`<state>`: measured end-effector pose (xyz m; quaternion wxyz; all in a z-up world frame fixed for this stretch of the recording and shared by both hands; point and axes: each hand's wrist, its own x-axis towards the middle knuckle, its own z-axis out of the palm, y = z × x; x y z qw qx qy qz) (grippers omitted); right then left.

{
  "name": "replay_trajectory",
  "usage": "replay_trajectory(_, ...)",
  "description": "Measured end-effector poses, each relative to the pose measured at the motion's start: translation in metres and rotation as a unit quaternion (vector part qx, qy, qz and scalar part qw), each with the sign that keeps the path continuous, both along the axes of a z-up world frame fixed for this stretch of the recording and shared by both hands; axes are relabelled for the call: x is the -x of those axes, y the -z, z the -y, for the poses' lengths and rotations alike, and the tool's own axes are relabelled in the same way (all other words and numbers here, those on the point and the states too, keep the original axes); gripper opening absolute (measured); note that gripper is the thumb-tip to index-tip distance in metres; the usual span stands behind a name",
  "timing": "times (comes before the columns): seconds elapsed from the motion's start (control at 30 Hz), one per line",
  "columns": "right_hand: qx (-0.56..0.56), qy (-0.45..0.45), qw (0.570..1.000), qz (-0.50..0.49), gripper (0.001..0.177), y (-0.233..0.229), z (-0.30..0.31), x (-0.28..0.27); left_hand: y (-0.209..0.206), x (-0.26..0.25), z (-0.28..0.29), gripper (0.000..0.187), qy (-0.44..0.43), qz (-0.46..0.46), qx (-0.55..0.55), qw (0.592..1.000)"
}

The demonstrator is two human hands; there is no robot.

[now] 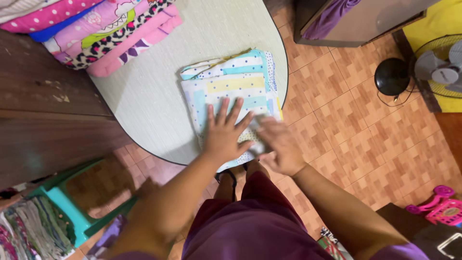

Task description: The person folds several pieces of bedding and towels on a small round table, smoothing and aligning each item before stacking them. The person handles patterned sheets, a leopard-print towel, and a pastel-striped towel, placing each folded item on top of the previous one.

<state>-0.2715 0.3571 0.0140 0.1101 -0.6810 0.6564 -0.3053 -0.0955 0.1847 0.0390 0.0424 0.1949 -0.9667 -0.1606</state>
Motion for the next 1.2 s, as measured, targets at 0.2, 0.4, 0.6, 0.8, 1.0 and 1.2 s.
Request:
replay_trajectory(0.2,-0.131,-0.002,0.984,-0.123,0.091,0.007,0.034,0.028,0.025,0.035,0.002,0.106,-0.044,0.131,-0.030,0.990)
replay_trajectory(0.4,-0.214,0.043,0.962,-0.166,0.075,-0.004,0.037,0.035,0.019,0.017,0.019,0.106,-0.061,0.016,0.052,0.997)
replay_trajectory(0.6,-0.120,-0.105,0.973,-0.166,0.089,0.006,0.112,0.048,0.000,0.035,0.048,0.124,-0.080,0.257,-0.030,0.963)
replay_trajectory(0.8,-0.204,0.001,0.969,-0.139,0.105,0.012,0.127,0.075,-0.010,0.041,0.050,0.142,-0.126,0.200,-0.062,0.970)
replay_trajectory(1.0,-0.139,-0.001,0.985,-0.103,0.076,0.005,0.145,0.061,-0.004,0.050,0.056,0.135,-0.122,0.221,-0.068,0.965)
replay_trajectory(1.2,-0.118,-0.060,0.983,-0.124,0.081,0.020,0.179,0.067,0.010,0.041,0.055,0.131,-0.130,0.099,-0.066,0.984)
